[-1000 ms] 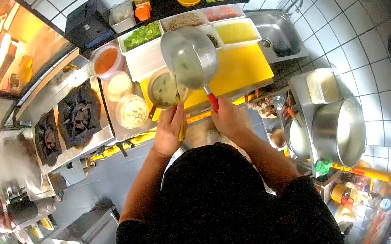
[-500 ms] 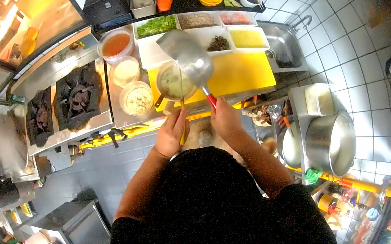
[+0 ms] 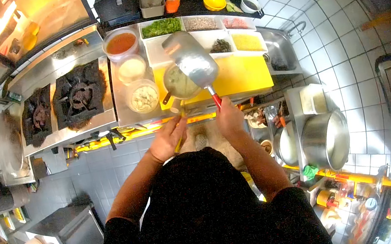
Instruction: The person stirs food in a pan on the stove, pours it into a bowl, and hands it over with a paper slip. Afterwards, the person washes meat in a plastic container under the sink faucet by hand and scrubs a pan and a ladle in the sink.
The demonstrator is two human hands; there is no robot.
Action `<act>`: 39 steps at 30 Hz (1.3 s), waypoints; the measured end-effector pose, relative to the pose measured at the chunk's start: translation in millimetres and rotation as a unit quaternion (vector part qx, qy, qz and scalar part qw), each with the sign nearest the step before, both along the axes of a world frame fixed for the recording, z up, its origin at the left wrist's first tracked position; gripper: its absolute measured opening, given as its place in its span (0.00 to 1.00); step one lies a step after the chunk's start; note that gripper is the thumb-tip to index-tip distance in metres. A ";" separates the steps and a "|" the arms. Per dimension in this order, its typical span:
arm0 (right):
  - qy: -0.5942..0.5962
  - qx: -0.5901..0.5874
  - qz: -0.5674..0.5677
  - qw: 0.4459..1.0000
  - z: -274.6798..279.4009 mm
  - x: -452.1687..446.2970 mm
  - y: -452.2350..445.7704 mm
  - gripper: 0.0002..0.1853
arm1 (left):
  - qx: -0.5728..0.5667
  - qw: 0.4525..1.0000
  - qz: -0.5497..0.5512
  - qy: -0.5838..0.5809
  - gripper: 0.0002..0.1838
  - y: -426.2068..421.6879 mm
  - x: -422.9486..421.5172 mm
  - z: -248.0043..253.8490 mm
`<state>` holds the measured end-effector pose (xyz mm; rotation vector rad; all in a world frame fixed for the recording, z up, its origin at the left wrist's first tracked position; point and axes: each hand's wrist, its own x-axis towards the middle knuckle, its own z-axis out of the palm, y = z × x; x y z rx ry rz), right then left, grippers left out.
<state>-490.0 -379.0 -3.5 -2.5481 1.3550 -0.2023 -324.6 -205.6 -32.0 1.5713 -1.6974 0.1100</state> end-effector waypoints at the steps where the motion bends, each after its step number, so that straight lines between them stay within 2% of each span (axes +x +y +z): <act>1: -0.003 0.004 -0.007 1.000 3.7 1.3 3.9 0.14 | -0.003 1.000 0.018 0.001 0.30 -0.3 4.4 0.6; 5: -0.046 0.005 -0.014 0.999 4.6 0.9 17.2 0.13 | -0.035 0.998 0.048 0.013 0.29 -16.8 7.8 8.0; 9: -0.109 0.005 -0.026 0.994 6.8 0.3 18.2 0.12 | -0.024 0.998 -0.054 -0.016 0.26 -3.9 5.0 3.2; 10: -0.135 0.012 -0.027 0.990 4.8 -1.4 15.6 0.12 | -0.033 0.995 -0.066 -0.064 0.25 2.9 6.2 2.5; 13: -0.203 0.035 -0.031 0.978 -4.6 -8.7 5.1 0.12 | 0.020 0.992 -0.126 -0.001 0.26 13.9 13.6 7.4; 14: -0.216 0.047 -0.034 0.975 -7.5 -11.5 2.7 0.12 | 0.067 0.984 -0.139 0.085 0.27 15.3 12.2 8.5; 17: -0.227 0.097 -0.050 0.968 -6.1 -19.6 -3.1 0.13 | 0.116 0.950 -0.159 0.243 0.27 11.7 11.7 17.6; 20: -0.196 0.124 -0.058 0.971 4.6 -21.7 -11.6 0.13 | 0.120 0.898 -0.201 0.371 0.28 9.3 11.5 30.6; 21: -0.181 0.129 -0.059 0.973 7.9 -22.5 -14.4 0.13 | 0.152 0.835 -0.223 0.479 0.29 9.4 11.4 30.1; 23: -0.199 0.143 -0.036 0.969 8.3 -26.6 -23.1 0.14 | 0.208 0.668 -0.250 0.669 0.32 13.5 13.1 27.3; 24: -0.209 0.151 -0.023 0.966 7.5 -27.6 -28.9 0.14 | 0.187 0.594 -0.282 0.730 0.37 15.4 17.0 7.3; 27: -0.224 0.178 0.004 0.958 4.2 -30.0 -48.8 0.14 | 0.188 0.487 -0.268 0.810 0.41 18.2 24.6 -2.4; 28: -0.218 0.178 0.019 0.959 3.6 -30.5 -56.9 0.14 | 0.232 0.587 -0.133 0.764 0.35 16.6 18.7 -3.6; 29: -0.211 0.180 0.034 0.960 3.5 -31.6 -65.6 0.14 | 0.247 0.687 -0.059 0.681 0.34 12.6 12.3 -4.4; 31: -0.206 0.196 0.069 0.956 7.6 -36.1 -82.8 0.15 | 0.263 0.837 0.092 0.472 0.30 -0.3 -2.8 3.7; 32: -0.209 0.209 0.089 0.951 11.1 -37.7 -93.3 0.15 | 0.163 0.916 0.104 0.350 0.27 -7.9 -4.9 -12.0; 33: -0.213 0.222 0.110 0.945 14.2 -38.9 -103.6 0.15 | 0.176 0.946 0.128 0.242 0.27 -15.0 -2.3 -5.1; 35: -0.204 0.247 0.148 0.936 19.9 -42.8 -127.2 0.15 | 0.201 0.965 0.170 0.022 0.27 -36.2 9.4 13.5; 36: -0.196 0.260 0.170 0.930 22.3 -45.3 -139.3 0.15 | 0.036 0.984 0.163 -0.058 0.29 -56.0 23.6 13.6; 37: -0.169 0.257 0.185 0.933 24.3 -47.6 -150.7 0.15 | 0.132 0.963 0.187 -0.139 0.33 -59.3 32.6 20.7; 39: -0.113 0.247 0.219 0.937 28.7 -51.1 -173.9 0.15 | 0.146 0.930 0.187 -0.281 0.37 -74.9 60.1 37.6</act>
